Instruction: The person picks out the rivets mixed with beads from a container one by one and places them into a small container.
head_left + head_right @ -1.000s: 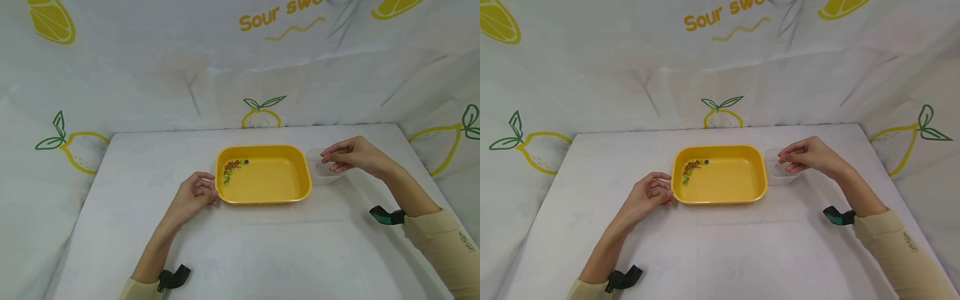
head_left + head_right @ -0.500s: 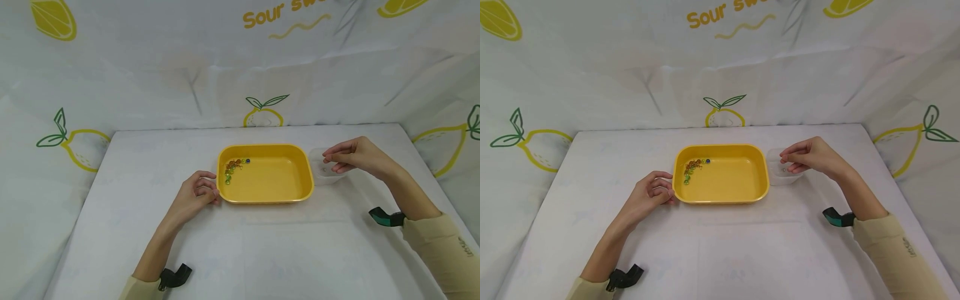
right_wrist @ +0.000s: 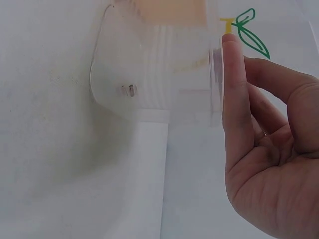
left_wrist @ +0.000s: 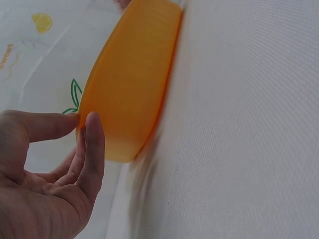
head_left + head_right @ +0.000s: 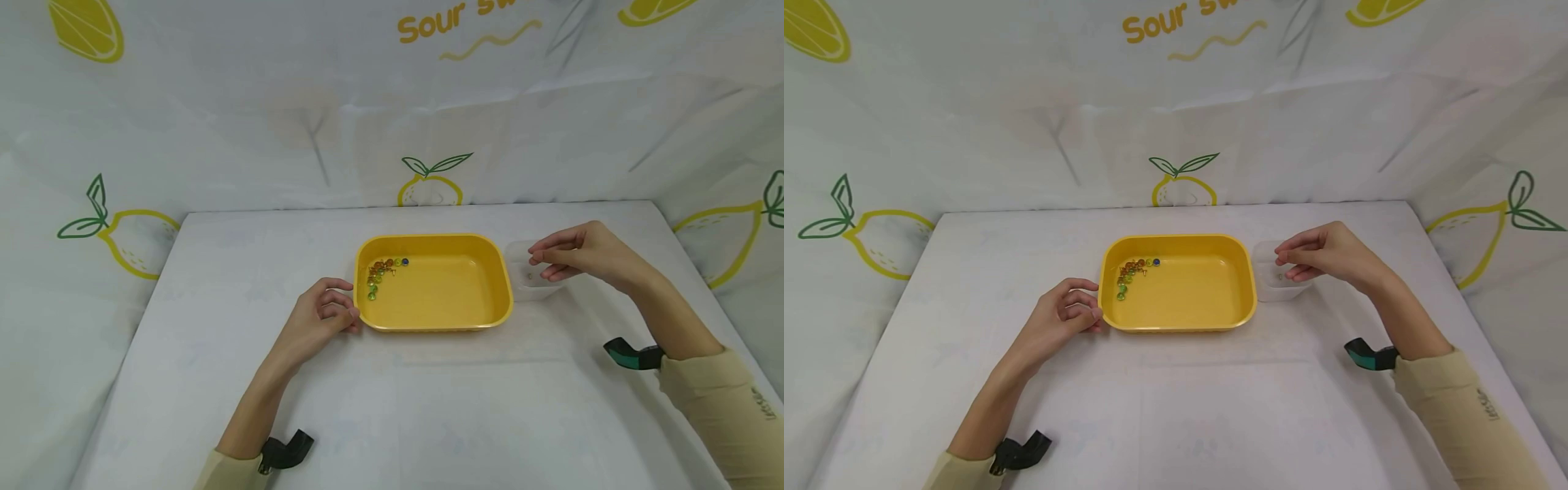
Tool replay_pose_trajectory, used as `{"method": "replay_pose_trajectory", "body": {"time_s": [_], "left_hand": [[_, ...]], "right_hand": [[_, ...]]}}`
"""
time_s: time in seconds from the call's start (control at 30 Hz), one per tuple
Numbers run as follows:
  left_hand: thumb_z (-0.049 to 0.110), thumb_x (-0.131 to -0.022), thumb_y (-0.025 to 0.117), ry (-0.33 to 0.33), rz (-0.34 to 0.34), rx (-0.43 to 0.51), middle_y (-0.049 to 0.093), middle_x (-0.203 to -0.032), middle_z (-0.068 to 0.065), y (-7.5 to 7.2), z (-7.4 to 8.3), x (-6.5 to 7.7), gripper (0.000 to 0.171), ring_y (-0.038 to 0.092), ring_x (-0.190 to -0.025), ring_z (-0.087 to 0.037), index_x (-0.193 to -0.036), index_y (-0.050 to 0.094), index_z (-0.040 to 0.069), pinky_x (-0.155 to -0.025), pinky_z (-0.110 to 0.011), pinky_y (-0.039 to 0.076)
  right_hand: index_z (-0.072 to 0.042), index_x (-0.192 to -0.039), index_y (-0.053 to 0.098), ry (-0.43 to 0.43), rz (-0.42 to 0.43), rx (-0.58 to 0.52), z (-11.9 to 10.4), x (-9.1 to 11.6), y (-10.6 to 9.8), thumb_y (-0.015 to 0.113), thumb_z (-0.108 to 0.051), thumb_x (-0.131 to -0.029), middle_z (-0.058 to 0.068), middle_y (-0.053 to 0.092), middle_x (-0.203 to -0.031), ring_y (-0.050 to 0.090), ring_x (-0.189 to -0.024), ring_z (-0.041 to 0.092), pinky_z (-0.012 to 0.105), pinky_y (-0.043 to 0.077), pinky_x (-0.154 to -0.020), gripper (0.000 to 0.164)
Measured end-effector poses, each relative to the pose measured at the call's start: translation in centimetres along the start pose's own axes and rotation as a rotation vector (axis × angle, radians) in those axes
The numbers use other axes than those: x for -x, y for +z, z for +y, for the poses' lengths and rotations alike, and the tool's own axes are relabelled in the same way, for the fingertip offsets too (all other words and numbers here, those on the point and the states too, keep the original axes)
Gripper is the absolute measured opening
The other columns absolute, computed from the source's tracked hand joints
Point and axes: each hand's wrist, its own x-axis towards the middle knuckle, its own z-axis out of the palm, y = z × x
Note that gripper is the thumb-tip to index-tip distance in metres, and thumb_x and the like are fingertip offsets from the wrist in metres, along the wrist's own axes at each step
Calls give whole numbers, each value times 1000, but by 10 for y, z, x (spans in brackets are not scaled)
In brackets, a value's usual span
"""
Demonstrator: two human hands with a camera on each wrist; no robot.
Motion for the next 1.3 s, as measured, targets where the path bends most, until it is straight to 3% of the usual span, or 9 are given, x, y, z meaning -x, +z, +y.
{"method": "replay_pose_trajectory", "body": {"time_s": [0.27, 0.63, 0.83, 1.07, 1.3], "left_hand": [[5, -100, 71, 5, -3, 0, 71, -106, -12, 1, 1, -1, 44, 79, -88, -30, -141, 54, 7, -84, -28, 68], [3, -100, 70, 3, -5, -3, 72, -105, -12, 3, 3, -1, 44, 79, -87, -26, -141, 54, 7, -84, -27, 68], [2, -100, 70, 4, -1, -8, 71, -106, -13, 3, 6, 1, 44, 79, -86, -25, -141, 54, 6, -83, -27, 68], [1, -100, 70, 5, -2, -19, 72, -107, -17, 3, 5, 2, 45, 78, -85, -24, -142, 54, 4, -82, -28, 68], [1, -101, 69, -5, 0, -6, 71, -107, -17, 2, 3, 3, 45, 78, -86, -25, -142, 53, 4, -84, -31, 69]], "right_hand": [[10, -136, 67, -45, 9, -2, -8, 3, -6, 69, -19, -108, -4, 84, -106, 83, -89, 23, 34, 70, -82, 41], [5, -136, 69, -26, 48, 45, -34, 0, 5, 71, -20, -106, 8, 83, -114, 83, -92, 24, 35, 70, -85, 39], [5, -133, 71, -63, 16, 23, -46, -5, 15, 73, -21, -105, 4, 84, -110, 83, -90, 22, 35, 70, -84, 38], [1, -129, 75, -50, -35, 15, -59, -15, 30, 76, -21, -103, 12, 83, -116, 83, -93, 23, 39, 70, -85, 34], [2, -129, 73, -95, -111, 55, -73, -25, 39, 75, -17, -103, 20, 81, -120, 83, -96, 24, 38, 70, -86, 32]]}}
